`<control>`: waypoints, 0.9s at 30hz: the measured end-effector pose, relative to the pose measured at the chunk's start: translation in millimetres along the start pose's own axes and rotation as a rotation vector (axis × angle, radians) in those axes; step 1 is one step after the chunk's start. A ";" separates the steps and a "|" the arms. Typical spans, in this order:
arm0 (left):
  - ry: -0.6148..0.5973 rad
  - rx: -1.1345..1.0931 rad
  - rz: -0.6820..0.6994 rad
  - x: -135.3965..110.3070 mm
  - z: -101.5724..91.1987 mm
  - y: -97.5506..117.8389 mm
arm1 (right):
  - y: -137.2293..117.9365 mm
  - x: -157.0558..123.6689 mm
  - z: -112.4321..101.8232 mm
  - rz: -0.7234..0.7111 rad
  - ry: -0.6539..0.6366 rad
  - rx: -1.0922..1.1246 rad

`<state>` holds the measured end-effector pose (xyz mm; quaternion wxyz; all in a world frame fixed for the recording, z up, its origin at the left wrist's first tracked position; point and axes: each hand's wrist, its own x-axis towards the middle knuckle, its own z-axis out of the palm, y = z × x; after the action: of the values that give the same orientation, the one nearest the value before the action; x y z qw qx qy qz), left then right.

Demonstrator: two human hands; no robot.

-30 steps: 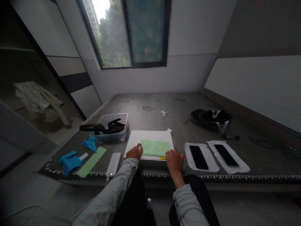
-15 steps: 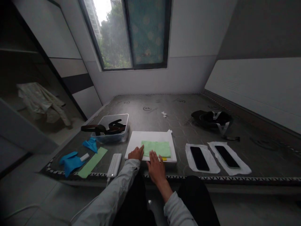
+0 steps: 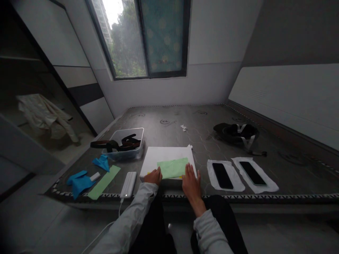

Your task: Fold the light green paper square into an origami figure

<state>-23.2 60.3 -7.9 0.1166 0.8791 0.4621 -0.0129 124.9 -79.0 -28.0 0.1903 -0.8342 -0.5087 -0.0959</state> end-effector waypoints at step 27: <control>0.128 -0.133 0.167 4.5 2.7 5.9 | -16.0 13.0 7.0 0.040 0.040 0.543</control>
<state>-15.5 60.1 -9.9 0.1456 0.9038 0.3937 0.0838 116.6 -58.9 -26.2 0.4190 -0.7604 -0.4952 0.0314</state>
